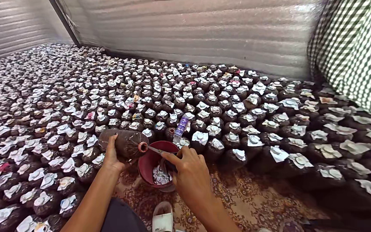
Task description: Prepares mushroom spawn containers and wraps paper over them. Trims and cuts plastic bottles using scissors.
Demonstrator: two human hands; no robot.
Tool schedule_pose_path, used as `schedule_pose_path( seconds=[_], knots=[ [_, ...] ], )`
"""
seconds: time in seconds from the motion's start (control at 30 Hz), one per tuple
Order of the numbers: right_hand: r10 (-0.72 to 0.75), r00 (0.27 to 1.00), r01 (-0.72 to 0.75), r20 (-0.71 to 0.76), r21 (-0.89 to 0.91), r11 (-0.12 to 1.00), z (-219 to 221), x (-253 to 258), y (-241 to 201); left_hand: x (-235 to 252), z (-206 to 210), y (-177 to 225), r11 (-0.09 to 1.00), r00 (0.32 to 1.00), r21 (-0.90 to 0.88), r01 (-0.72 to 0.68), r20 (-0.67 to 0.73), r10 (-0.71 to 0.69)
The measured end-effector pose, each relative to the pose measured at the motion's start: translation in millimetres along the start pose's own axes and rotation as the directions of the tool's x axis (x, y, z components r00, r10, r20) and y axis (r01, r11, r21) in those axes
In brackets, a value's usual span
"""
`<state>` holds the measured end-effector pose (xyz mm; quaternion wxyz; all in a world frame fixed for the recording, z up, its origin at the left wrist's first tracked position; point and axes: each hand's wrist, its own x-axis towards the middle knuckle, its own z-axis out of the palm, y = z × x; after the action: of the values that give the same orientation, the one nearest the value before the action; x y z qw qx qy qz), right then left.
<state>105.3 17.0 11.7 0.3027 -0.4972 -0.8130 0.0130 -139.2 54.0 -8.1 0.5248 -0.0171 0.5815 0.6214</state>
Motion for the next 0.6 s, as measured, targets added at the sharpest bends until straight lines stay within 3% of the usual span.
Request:
schedule_pose_path(
  seconds=[0.07,0.13,0.17,0.23,0.3,0.4,0.6],
  knots=[
    [0.003,1.0,-0.003,-0.021,-0.009,1.0,7,-1,-3,7,-3,3,1.0,1.0,0.028,-0.013,0.02,0.013],
    [0.028,0.998,-0.027,0.052,-0.015,1.0,6,0,-6,15,-4,5,0.996,0.998,0.074,-0.042,0.047,0.039],
    [0.063,0.984,-0.063,0.168,-0.004,0.998,0,4,-8,18,-4,6,0.993,0.996,0.102,-0.065,0.062,0.059],
    [0.132,0.867,-0.176,0.48,0.049,0.983,-20,20,-6,19,-2,7,0.979,0.988,0.153,-0.135,0.093,0.122],
    [0.118,0.774,-0.239,0.622,0.116,0.964,-33,35,4,20,4,7,0.964,0.979,0.193,-0.183,0.13,0.16],
    [0.095,0.766,-0.244,0.636,0.151,0.958,-43,46,16,26,19,4,0.966,0.982,0.216,-0.144,0.15,0.113],
    [0.192,0.812,-0.273,0.551,0.068,0.96,-29,49,25,50,53,-3,0.959,0.982,0.261,-0.111,0.176,0.066]
  ],
)
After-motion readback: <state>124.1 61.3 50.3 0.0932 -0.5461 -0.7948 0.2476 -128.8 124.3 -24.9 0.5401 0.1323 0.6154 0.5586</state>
